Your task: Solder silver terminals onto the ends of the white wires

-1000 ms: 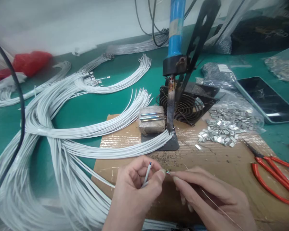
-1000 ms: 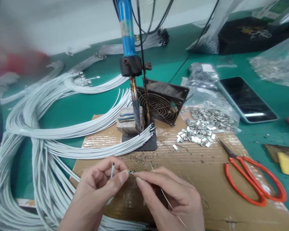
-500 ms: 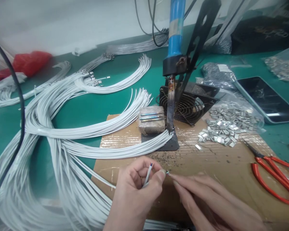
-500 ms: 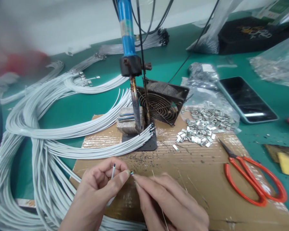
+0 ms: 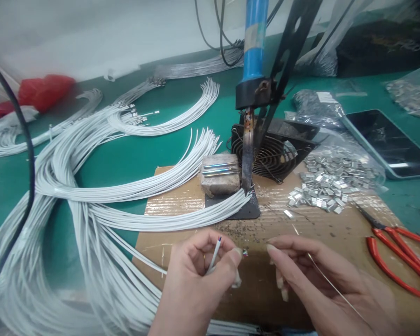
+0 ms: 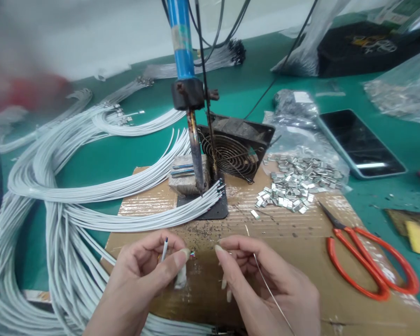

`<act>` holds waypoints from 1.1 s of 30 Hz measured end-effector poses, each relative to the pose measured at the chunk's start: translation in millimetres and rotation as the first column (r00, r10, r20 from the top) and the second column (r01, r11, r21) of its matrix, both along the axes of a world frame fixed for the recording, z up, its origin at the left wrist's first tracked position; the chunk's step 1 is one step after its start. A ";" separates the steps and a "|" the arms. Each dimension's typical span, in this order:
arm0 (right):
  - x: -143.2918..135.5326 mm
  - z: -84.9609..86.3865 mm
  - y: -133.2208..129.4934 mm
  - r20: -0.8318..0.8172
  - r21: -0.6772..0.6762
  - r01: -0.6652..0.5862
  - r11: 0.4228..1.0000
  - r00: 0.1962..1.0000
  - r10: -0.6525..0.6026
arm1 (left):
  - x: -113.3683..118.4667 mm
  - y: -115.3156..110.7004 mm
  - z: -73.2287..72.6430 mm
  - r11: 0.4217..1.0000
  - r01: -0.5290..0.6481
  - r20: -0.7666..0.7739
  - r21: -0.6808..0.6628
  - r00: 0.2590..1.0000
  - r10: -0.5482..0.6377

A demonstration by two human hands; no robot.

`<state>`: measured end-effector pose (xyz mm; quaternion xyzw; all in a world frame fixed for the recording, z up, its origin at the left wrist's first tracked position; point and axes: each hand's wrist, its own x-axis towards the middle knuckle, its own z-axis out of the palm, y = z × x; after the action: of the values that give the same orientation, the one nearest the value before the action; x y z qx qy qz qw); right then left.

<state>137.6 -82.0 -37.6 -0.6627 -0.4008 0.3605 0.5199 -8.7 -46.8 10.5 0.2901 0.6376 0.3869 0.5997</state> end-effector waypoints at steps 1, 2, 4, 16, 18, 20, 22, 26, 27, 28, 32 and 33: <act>0.3 2.2 2.8 -0.073 -0.038 -0.017 0.999 0.997 0.014 | -0.4 0.0 -0.7 1.000 -0.001 -0.001 0.011 1.000 0.001; 0.5 4.2 5.2 -0.140 -0.062 -0.051 0.997 0.989 0.042 | -1.1 -0.1 -1.8 1.000 0.009 -0.006 0.019 1.000 -0.009; 0.1 7.2 8.8 -0.235 -0.076 -0.111 0.991 0.968 0.090 | -3.0 -0.5 -4.5 0.999 0.044 -0.017 0.025 0.999 -0.044; -0.5 6.8 16.3 -0.160 -0.006 -0.232 0.973 0.960 0.228 | 2.7 0.9 -3.1 0.999 0.018 0.035 0.046 0.999 -0.020; 0.0 7.4 16.4 -0.134 0.021 -0.237 0.971 0.962 0.238 | 4.1 1.3 -2.8 0.998 -0.003 0.050 0.064 0.999 0.000; 0.9 7.4 16.3 -0.113 0.036 -0.249 0.968 0.961 0.252 | 5.2 1.7 -3.0 0.997 -0.014 0.057 0.081 0.998 0.010; 1.6 6.4 16.3 -0.111 0.041 -0.242 0.969 0.963 0.245 | 6.2 1.8 -3.3 0.995 -0.020 0.052 0.093 0.999 0.015; -0.4 3.7 17.4 -0.110 0.064 -0.242 0.968 0.963 0.248 | 7.8 1.2 -3.7 0.994 -0.033 0.058 0.103 0.998 0.027; -1.3 3.1 17.6 -0.101 0.075 -0.241 0.968 0.964 0.247 | 8.1 1.1 -3.7 0.994 -0.035 0.061 0.104 0.998 0.029; -2.1 2.5 17.5 -0.087 0.081 -0.237 0.968 0.966 0.243 | 8.3 0.9 -3.8 0.994 -0.037 0.061 0.103 0.998 0.031; -0.8 -1.6 12.4 0.016 0.089 -0.216 0.972 0.976 0.215 | 8.8 0.9 -3.6 0.995 -0.016 0.022 0.100 1.000 0.014; 0.0 -2.5 10.3 0.047 0.094 -0.218 0.971 0.976 0.214 | 8.8 1.1 -3.5 0.995 -0.009 0.008 0.101 1.000 0.008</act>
<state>137.6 -71.7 -40.1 -0.5952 -0.4972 0.3825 0.5023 0.1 -45.7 7.1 0.3158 0.6160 0.4223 0.5852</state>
